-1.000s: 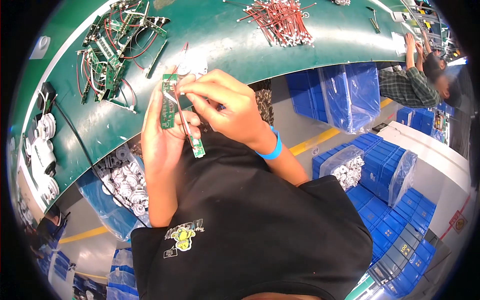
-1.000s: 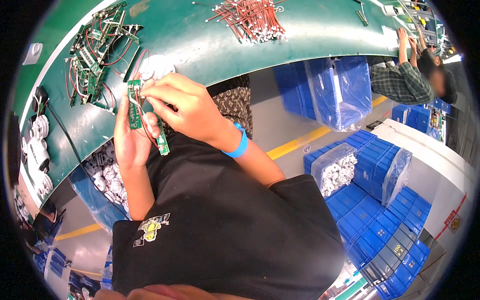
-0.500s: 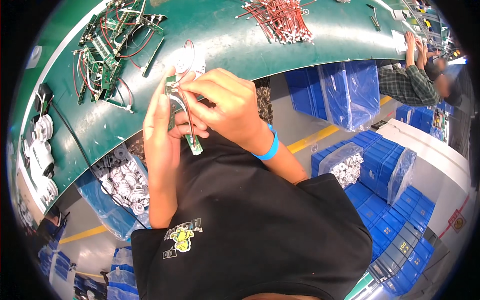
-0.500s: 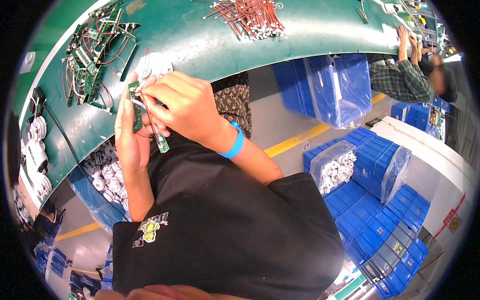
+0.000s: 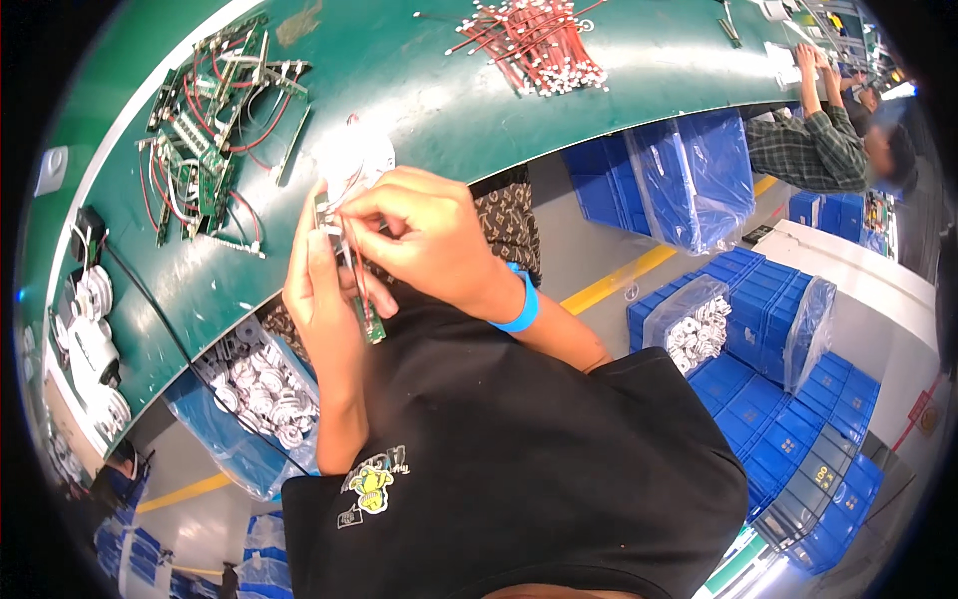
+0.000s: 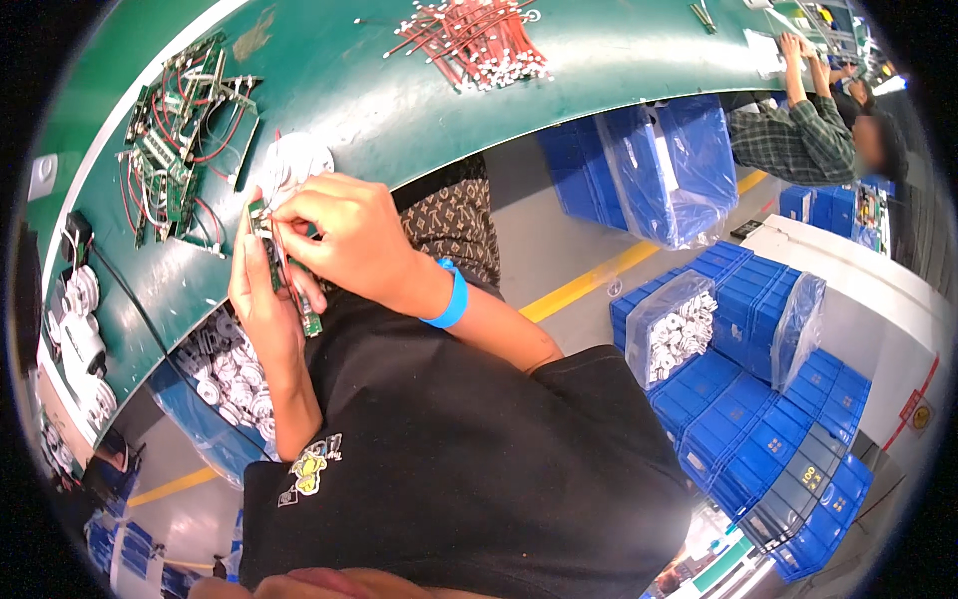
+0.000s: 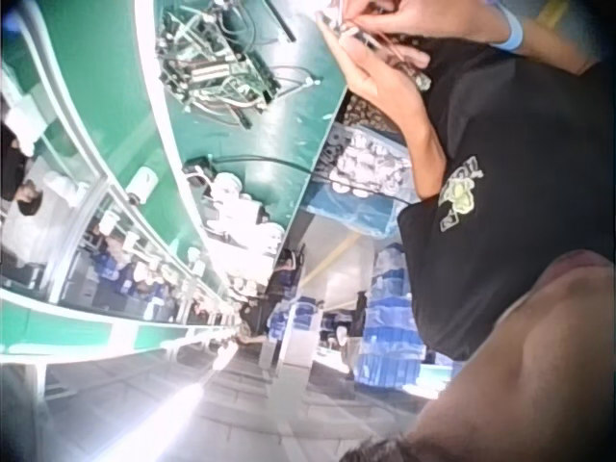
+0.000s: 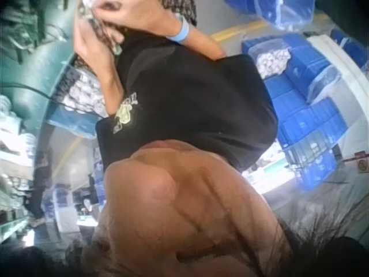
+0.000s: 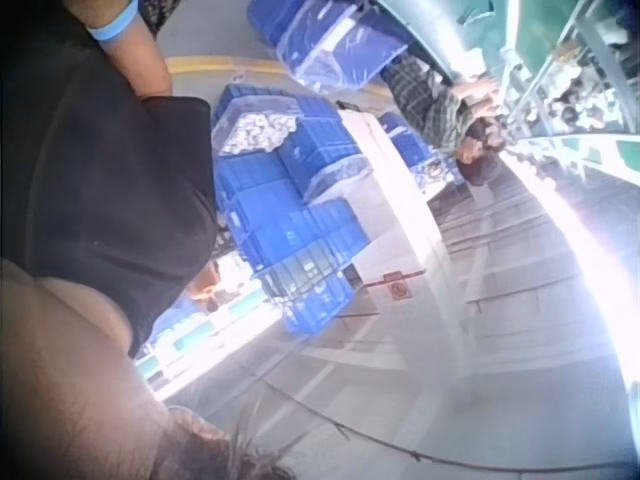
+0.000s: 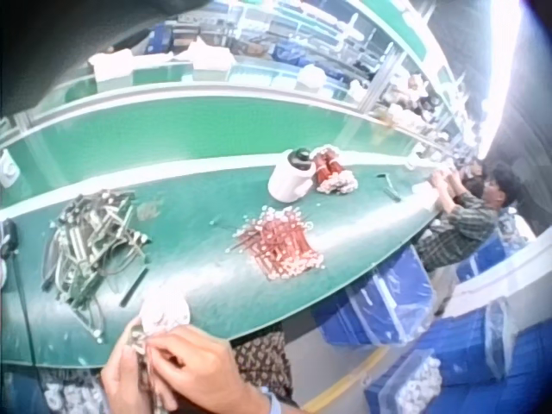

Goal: Assembling light fixtures by connecting wiring to circuit boards and placing them into white plastic housings.

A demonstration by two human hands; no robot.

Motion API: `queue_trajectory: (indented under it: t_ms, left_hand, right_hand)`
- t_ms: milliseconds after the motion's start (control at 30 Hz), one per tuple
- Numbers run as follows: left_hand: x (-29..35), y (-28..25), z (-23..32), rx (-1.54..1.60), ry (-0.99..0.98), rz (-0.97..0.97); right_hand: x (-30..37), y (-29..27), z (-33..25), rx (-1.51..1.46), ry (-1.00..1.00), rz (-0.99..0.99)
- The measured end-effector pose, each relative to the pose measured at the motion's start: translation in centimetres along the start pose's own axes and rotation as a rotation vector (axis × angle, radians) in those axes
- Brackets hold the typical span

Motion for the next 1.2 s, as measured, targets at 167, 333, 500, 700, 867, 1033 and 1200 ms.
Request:
queue_trajectory:
  t_ms: [167,333,500,700,867,1033,1200]
  left_hand:
    - [-1.1,-2.8,-1.0,-0.412,0.202,0.001]
    - [-0.6,-2.1,1.1,-0.55,0.381,-0.034]
    - [-2.9,-0.3,1.3,-0.923,0.581,0.061]
    - [-5.6,0.5,3.9,-0.758,0.342,-0.211]
    - [-13.6,-0.6,13.3,-0.724,0.469,-0.239]
    - [-30.1,-3.3,17.9,-0.625,0.52,0.273]
    - [-37.2,-9.0,15.4,-0.782,0.608,0.491]
  right_hand:
    - [-0.1,-0.8,0.7,-0.091,0.029,-0.174]
    - [-0.3,-3.1,2.1,-0.092,0.077,-0.007]
    - [1.2,-0.6,4.3,-0.46,0.279,-0.056]
    - [2.9,-3.7,7.3,-0.506,0.396,0.367]
    - [1.6,-1.8,6.9,-0.136,0.32,0.267]
    - [2.2,-1.6,7.6,0.025,0.235,0.263]
    - [2.3,-1.1,7.5,0.026,0.217,0.225]
Point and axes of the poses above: each hand's wrist, its own x-axis away from the middle knuckle, its own y-axis out of the palm, z = x × y, the point moved 3 cm from there along -x, towards the middle knuckle, and after that the axes turned 9 degrees about -y, right-handed, at the moved point
